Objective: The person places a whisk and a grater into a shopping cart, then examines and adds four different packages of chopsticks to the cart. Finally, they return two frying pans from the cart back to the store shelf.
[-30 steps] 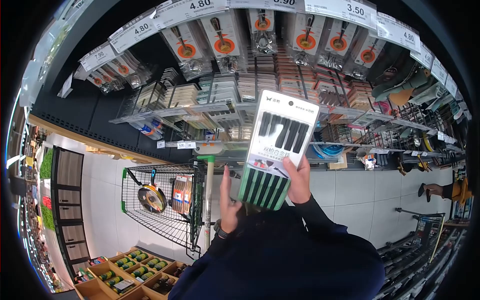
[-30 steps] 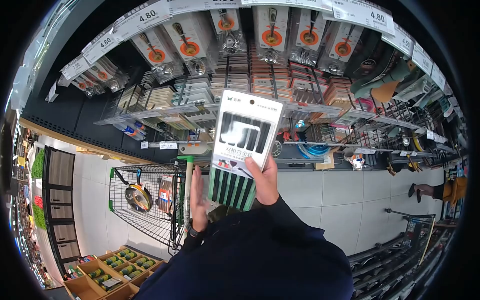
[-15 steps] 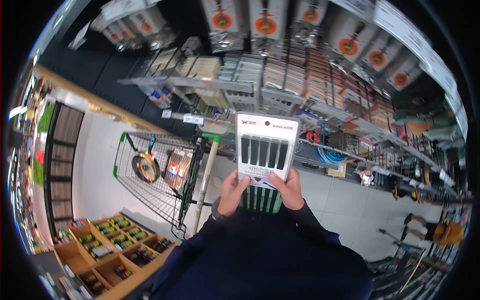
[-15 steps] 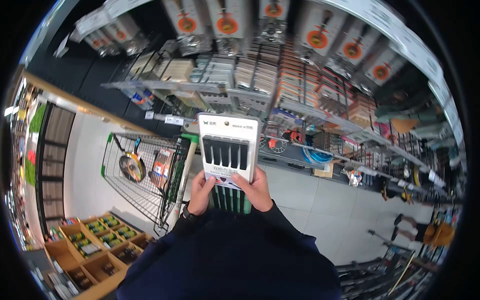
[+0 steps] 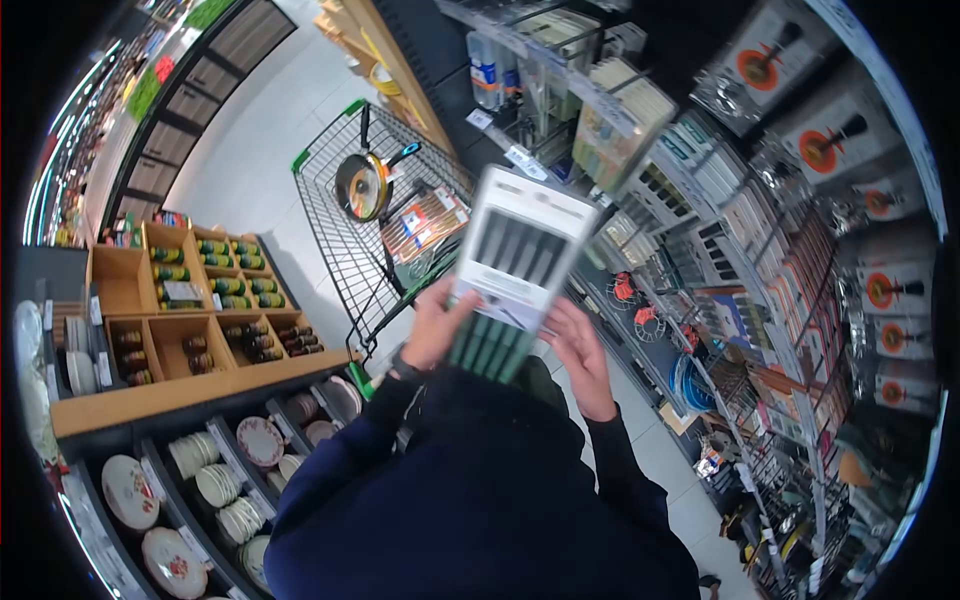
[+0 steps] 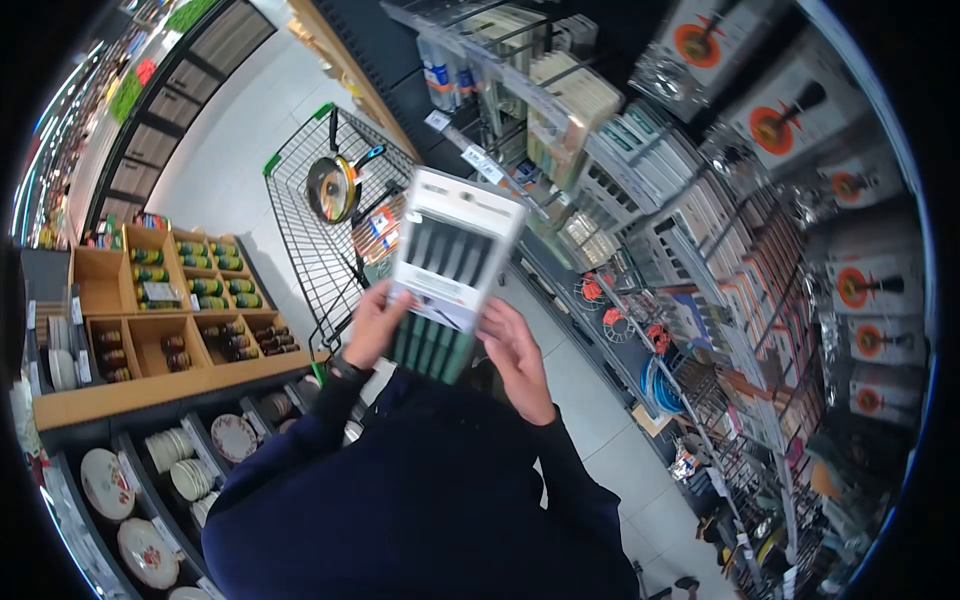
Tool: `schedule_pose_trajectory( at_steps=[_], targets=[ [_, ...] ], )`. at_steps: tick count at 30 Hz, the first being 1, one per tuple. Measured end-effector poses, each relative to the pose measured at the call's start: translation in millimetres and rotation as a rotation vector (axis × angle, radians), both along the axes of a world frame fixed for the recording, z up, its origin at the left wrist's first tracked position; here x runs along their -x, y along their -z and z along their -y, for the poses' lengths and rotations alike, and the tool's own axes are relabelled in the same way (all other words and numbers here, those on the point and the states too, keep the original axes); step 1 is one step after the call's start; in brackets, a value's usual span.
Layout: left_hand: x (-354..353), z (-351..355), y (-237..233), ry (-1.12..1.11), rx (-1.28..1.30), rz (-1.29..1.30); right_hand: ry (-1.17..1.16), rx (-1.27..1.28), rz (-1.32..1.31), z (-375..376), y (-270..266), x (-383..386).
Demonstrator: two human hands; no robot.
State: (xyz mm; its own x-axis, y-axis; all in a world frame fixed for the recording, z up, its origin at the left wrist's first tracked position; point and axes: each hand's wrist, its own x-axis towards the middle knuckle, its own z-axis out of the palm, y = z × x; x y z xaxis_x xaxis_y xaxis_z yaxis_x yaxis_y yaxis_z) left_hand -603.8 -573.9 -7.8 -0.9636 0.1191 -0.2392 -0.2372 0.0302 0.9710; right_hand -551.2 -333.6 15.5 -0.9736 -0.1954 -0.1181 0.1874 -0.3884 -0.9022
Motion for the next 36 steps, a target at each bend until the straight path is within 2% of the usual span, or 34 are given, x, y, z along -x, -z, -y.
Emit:
schedule_pose_trajectory(
  at_steps=[1, 3, 5, 9, 13, 15, 17, 19, 20, 22, 23, 25, 26, 29, 30, 31, 33, 36],
  targets=[
    [7.5, 28.2, 0.6, -0.034, 0.172, -0.115, -0.054, -0.037, -0.028, 7.4, 3.3, 4.6],
    [14.7, 75.4, -18.8, -0.215, 0.231, -0.113, -0.107, -0.1, -0.056, 16.3, 11.4, 9.6],
    [20.3, 132.4, -25.9, -0.302, 0.5, -0.259, -0.225, -0.002, 0.021, 24.1, 19.5, 15.2],
    [19.7, 217.0, -34.6, -0.401, 0.928, -0.266, -0.29, -0.103, 0.037, 45.3, 40.6, 33.1],
    [28.5, 272.2, 1.6, -0.419, 1.004, -0.258, -0.301, -0.262, -0.018, 74.1, 56.0, 68.3],
    [41.1, 283.8, 20.0, -0.401, 1.003, -0.265, -0.23, -0.575, -0.214, 90.4, 71.4, 92.9],
    [63.1, 285.8, 30.0, -0.307, 1.05, -0.14, -0.171, -0.67, -0.249, 105.0, 98.7, 119.0],
    [88.6, 296.9, 72.2, -0.259, 0.955, -0.182, -0.031, -0.908, -0.345, 113.4, 131.1, 143.6],
    [102.2, 307.3, 102.3, -0.201, 1.006, -0.152, -0.037, -0.926, -0.334, 118.0, 143.7, 155.1],
    [132.3, 319.1, 165.7, -0.107, 1.072, -0.118, 0.114, -1.209, -0.431, 124.8, 160.4, 176.1],
    [147.8, 319.8, 194.9, -0.073, 1.091, -0.112, 0.106, -1.233, -0.424, 128.4, 163.1, 182.8],
    [176.3, 318.6, 255.0, -0.034, 1.077, -0.073, 0.007, -1.547, -0.207, 133.1, 165.1, 197.6],
    [189.6, 316.4, 280.9, 0.006, 1.097, 0.015, 0.082, -1.669, -0.286, 133.1, 182.4, 202.1],
    [208.9, 314.4, 377.2, 0.136, 1.141, 0.173, 0.148, -1.784, -0.226, 139.5, 187.6, 207.1],
    [213.9, 312.9, 401.6, 0.221, 1.184, 0.247, 0.189, -1.737, -0.237, 142.0, 182.7, 207.5],
    [219.7, 307.1, 404.1, 0.288, 1.18, 0.362, 0.194, -1.761, -0.222, 143.6, 181.6, 207.1],
    [221.5, 304.1, 452.0, 0.36, 1.208, 0.328, 0.218, -1.778, -0.173, 144.4, 181.9, 209.2],
    [227.0, 291.6, 471.6, 0.484, 1.104, 0.316, 0.218, -1.79, -0.146, 146.2, 182.0, 212.3]
  ],
)
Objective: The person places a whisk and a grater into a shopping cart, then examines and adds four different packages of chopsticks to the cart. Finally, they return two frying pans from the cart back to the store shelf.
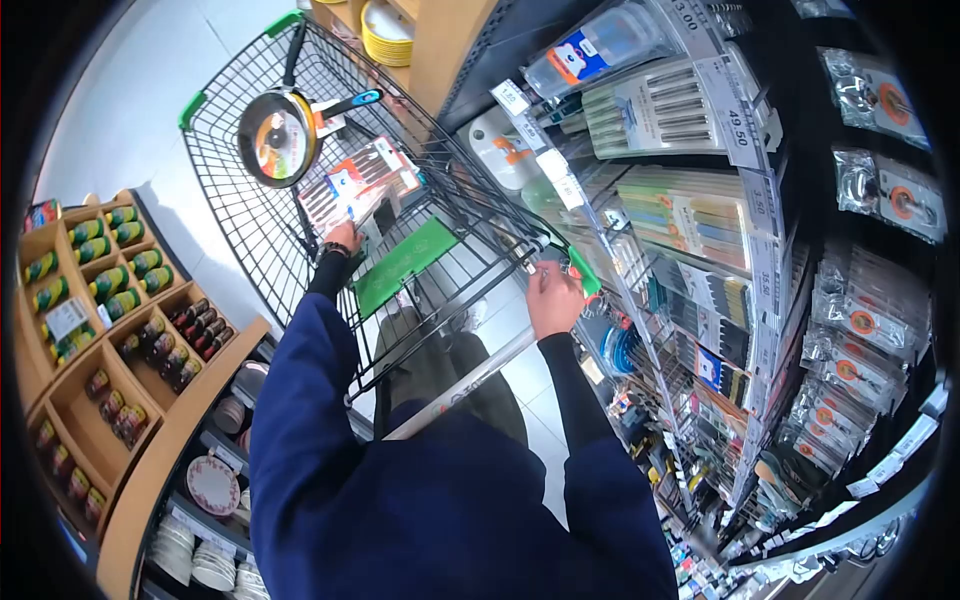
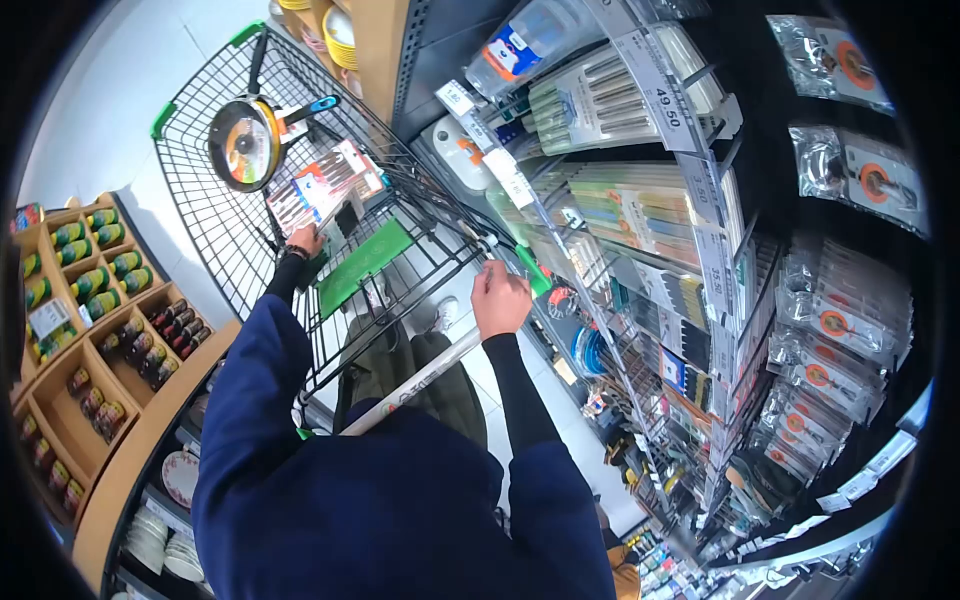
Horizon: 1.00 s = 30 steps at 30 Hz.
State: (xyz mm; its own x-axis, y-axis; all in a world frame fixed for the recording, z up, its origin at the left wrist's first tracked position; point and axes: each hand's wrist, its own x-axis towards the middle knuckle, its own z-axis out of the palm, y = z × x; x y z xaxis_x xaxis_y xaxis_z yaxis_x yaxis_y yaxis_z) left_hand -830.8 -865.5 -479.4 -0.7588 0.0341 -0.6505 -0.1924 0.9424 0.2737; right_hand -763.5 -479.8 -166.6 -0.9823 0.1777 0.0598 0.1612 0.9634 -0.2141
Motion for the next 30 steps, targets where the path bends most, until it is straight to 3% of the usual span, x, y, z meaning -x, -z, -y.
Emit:
schedule_pose_trajectory(
  at_steps=[9, 12, 16, 17, 18, 19, 23, 27, 30],
  targets=[
    [44.8, -24.9, 44.8, 0.063, -0.179, 0.135, 0.009, -0.004, -0.013, -0.5, 3.0, 2.9],
    [57.5, -25.3, 78.6, -0.045, -0.236, 0.171, 0.007, -0.019, -0.028, 0.2, 2.4, 3.6],
    [54.8, -24.7, 125.1, -0.017, -0.206, 0.195, 0.036, 0.01, -0.011, 1.8, 1.7, 4.0],
    [52.0, -32.3, 108.7, -0.009, -0.21, 0.201, 0.034, 0.022, -0.016, 1.9, 0.7, 3.3],
    [48.9, -41.8, 73.0, -0.045, -0.096, -0.05, 0.042, 0.019, -0.012, 1.5, -0.2, 1.9],
    [45.8, -42.8, 70.3, -0.081, 0.019, -0.305, 0.046, 0.053, -0.021, 1.4, -0.5, 1.6],
    [34.2, -42.2, 66.8, -0.095, -0.09, -0.684, 0.108, 0.119, -0.089, 1.9, -1.5, -2.0],
    [2.1, -32.0, 18.8, -0.168, -0.226, -0.461, 0.148, 0.213, -0.206, 0.0, -2.0, -4.9],
    [-37.2, -16.7, -10.0, -0.113, -0.362, -0.448, 0.164, 0.258, -0.261, 3.2, -2.9, -6.1]
  ],
)
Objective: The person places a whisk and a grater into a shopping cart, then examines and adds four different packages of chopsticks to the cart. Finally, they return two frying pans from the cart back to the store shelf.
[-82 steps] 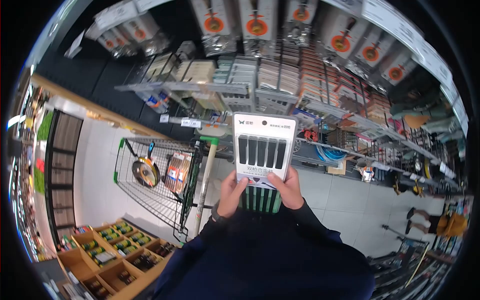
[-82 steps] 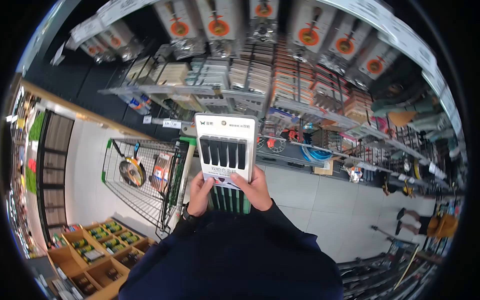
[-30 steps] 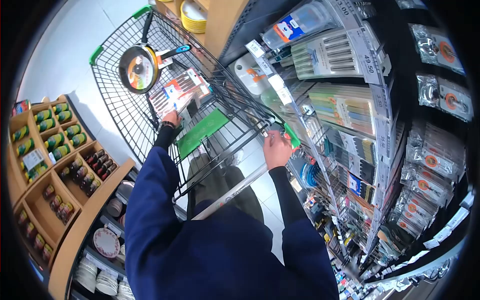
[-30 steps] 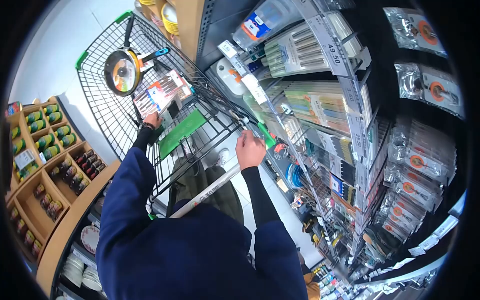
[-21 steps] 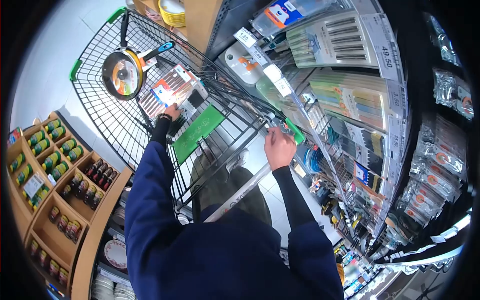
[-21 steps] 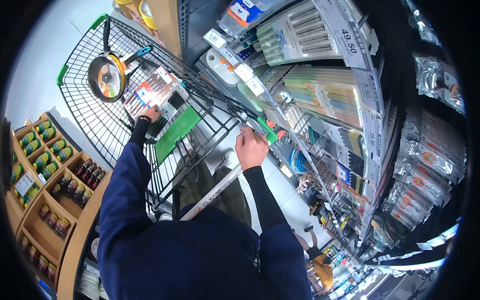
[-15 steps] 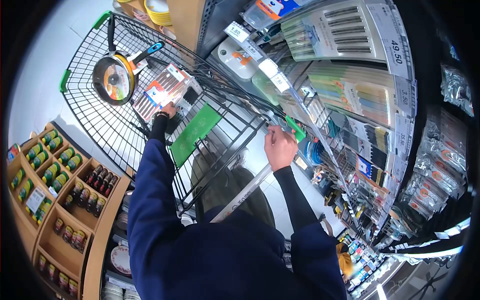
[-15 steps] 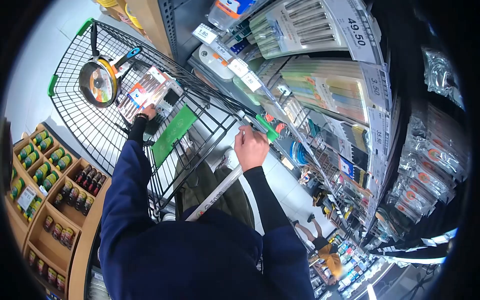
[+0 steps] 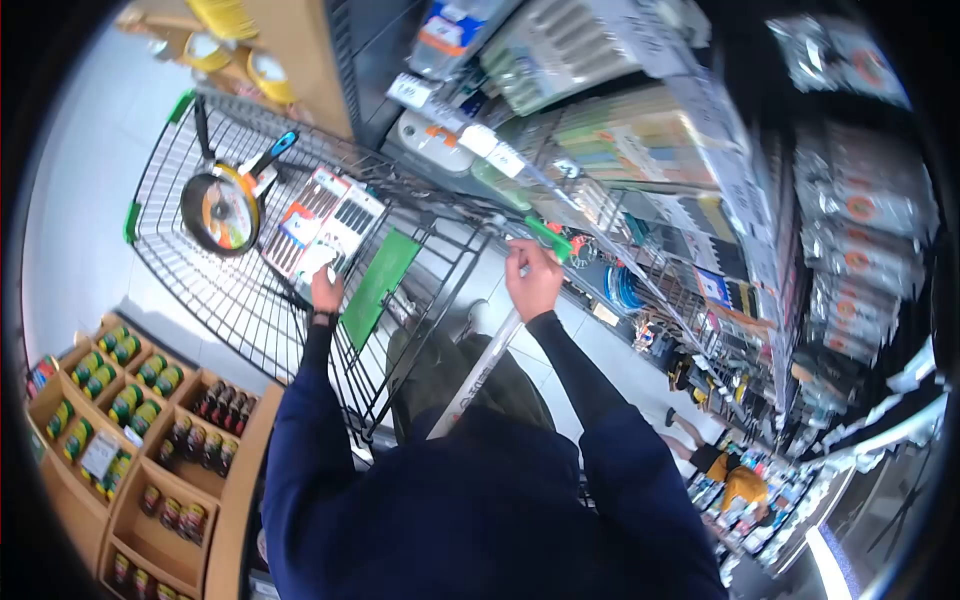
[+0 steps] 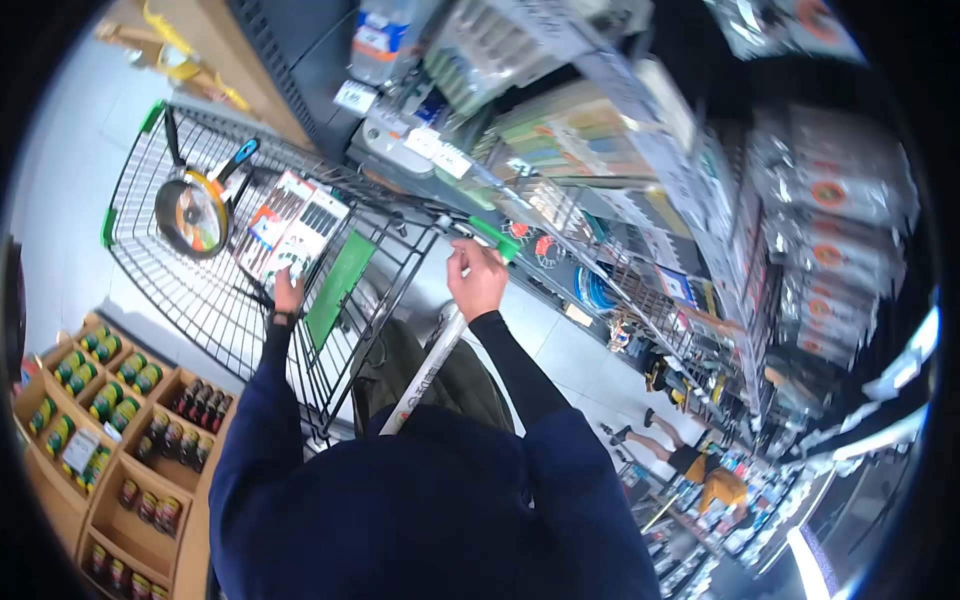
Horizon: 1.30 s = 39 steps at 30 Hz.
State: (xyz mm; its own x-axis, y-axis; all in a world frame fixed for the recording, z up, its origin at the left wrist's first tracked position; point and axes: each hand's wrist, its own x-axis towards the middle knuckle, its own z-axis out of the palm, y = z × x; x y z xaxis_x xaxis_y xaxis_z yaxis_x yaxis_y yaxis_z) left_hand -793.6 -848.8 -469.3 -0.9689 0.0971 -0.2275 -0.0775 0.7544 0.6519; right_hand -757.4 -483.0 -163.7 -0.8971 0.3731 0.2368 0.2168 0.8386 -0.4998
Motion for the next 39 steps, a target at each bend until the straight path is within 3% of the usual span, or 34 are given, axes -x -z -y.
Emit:
schedule_pose_trajectory(
  at_steps=[3, 4, 6, 7, 9, 11, 14, 21, 26, 29, 31, 32, 35, 39],
  targets=[
    [-28.2, -7.7, -105.7, 0.028, -0.36, 0.372, 0.024, 0.107, -0.133, 7.2, -10.1, 0.9],
    [-51.1, 1.9, -84.6, 0.049, -0.578, 0.35, 0.02, 0.115, -0.139, 6.2, -8.0, 1.0],
    [-69.7, -10.3, -162.4, -0.056, -0.762, 0.667, 0.026, 0.145, -0.126, 7.1, -9.7, 1.9],
    [-77.5, -24.3, -207.0, -0.157, -0.791, 0.689, 0.048, 0.147, -0.152, 8.5, -11.0, 1.3],
    [-100.7, -37.2, -234.5, -0.154, -0.879, 0.545, 0.012, 0.153, -0.133, 9.7, -9.9, 4.4],
    [-110.8, -54.2, -270.8, -0.111, -0.702, 0.405, 0.008, 0.162, -0.164, 12.8, -11.5, 6.9],
    [-119.9, -72.8, -284.9, 0.049, -0.4, 0.076, -0.023, 0.184, -0.162, 12.4, -10.2, 11.5],
    [-112.4, -78.4, -287.9, 0.103, -0.219, 0.0, -0.068, 0.199, -0.211, 14.3, 1.0, 34.4],
    [-116.8, -85.3, -292.3, 0.176, 0.067, -0.152, -0.107, 0.168, -0.18, 22.9, 4.1, 50.7],
    [-118.7, -99.5, -291.5, 0.149, 0.266, -0.191, -0.241, 0.119, -0.147, 21.1, 7.2, 54.6],
    [-117.8, -105.3, -292.7, 0.116, 0.393, -0.21, -0.472, 0.184, -0.173, 18.1, 10.5, 54.7],
    [-113.5, -101.6, -290.5, 0.119, 0.393, -0.222, -0.523, 0.415, -0.22, 16.8, 5.8, 48.5],
    [-103.3, -96.2, -285.5, 0.062, 0.406, -0.208, -0.358, 0.49, -0.415, -6.6, -4.7, 18.1],
    [-89.9, -78.0, -285.1, 0.049, 0.411, -0.25, 0.082, 0.432, -0.517, -75.7, -7.7, -8.7]
  ],
)
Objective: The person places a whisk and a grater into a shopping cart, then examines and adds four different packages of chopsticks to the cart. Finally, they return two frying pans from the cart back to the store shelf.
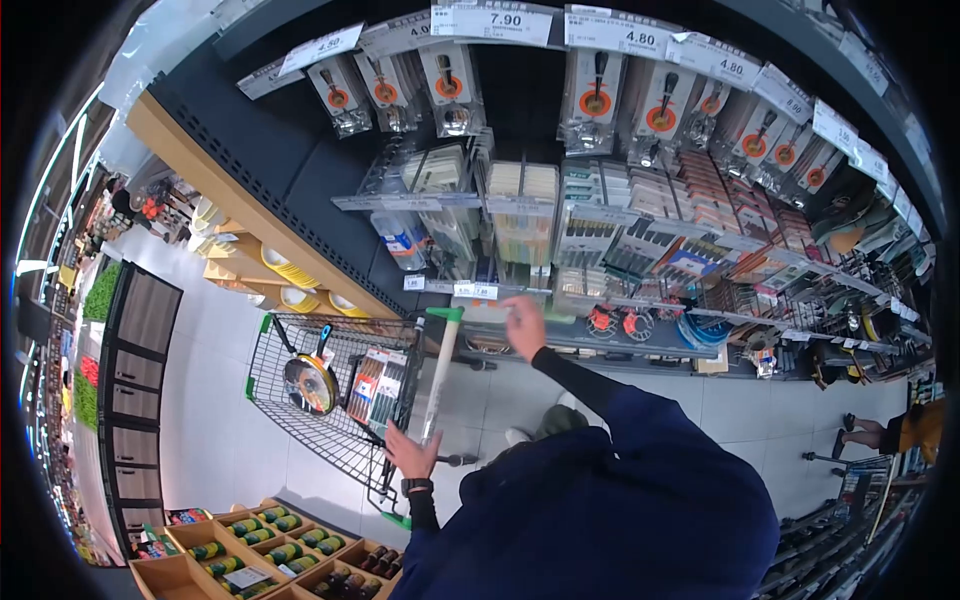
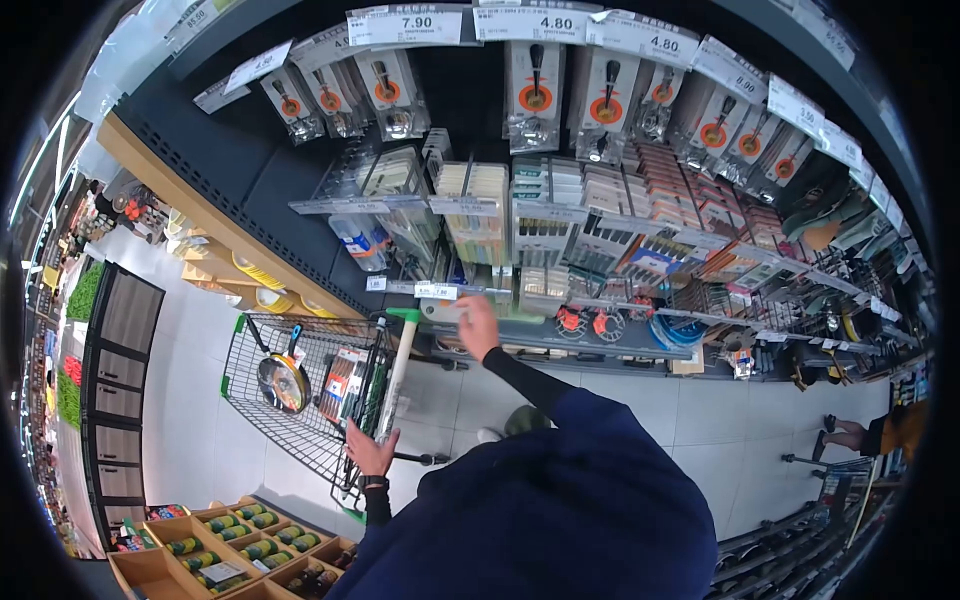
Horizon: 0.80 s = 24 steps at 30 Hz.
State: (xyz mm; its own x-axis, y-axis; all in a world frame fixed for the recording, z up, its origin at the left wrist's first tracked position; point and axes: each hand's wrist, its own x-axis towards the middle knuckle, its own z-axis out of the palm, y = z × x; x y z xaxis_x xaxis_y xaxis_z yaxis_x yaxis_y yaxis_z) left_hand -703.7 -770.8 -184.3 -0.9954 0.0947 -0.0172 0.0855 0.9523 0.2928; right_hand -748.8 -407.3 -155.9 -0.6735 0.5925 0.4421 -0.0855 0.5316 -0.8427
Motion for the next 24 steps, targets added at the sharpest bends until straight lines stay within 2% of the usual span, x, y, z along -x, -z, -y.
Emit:
schedule_pose_trajectory(
  at_steps=[5, 8, 9, 12, 18, 20, 22, 24],
  targets=[
    [14.3, 19.2, 2.9, 0.03, 0.012, -0.018, 0.213, 0.003, -0.102, -80.4, -83.2, -3.8],
    [21.0, 32.5, 10.8, 0.041, 0.034, -0.035, 0.148, -0.068, -0.195, -94.2, -123.8, -0.5],
    [22.8, 35.2, 10.2, 0.039, 0.031, -0.038, 0.074, -0.116, -0.139, -99.8, -129.3, -1.6],
    [27.0, 39.9, 10.2, 0.028, 0.023, -0.031, 0.069, -0.257, -0.161, -103.1, -144.3, 7.1],
    [29.6, 46.1, 13.0, 0.062, -0.027, -0.092, 0.082, -0.243, -0.144, -104.8, -133.3, 22.1],
    [25.2, 34.7, -8.7, 0.062, -0.13, -0.148, 0.147, -0.181, -0.145, -105.6, -123.4, 28.9],
    [16.7, 15.2, -31.9, 0.052, -0.29, -0.334, 0.213, -0.114, -0.145, -107.5, -114.8, 33.8],
    [2.5, -21.4, -61.4, 0.067, -0.541, -0.373, 0.293, -0.125, -0.075, -108.5, -110.4, 36.5]
  ],
)
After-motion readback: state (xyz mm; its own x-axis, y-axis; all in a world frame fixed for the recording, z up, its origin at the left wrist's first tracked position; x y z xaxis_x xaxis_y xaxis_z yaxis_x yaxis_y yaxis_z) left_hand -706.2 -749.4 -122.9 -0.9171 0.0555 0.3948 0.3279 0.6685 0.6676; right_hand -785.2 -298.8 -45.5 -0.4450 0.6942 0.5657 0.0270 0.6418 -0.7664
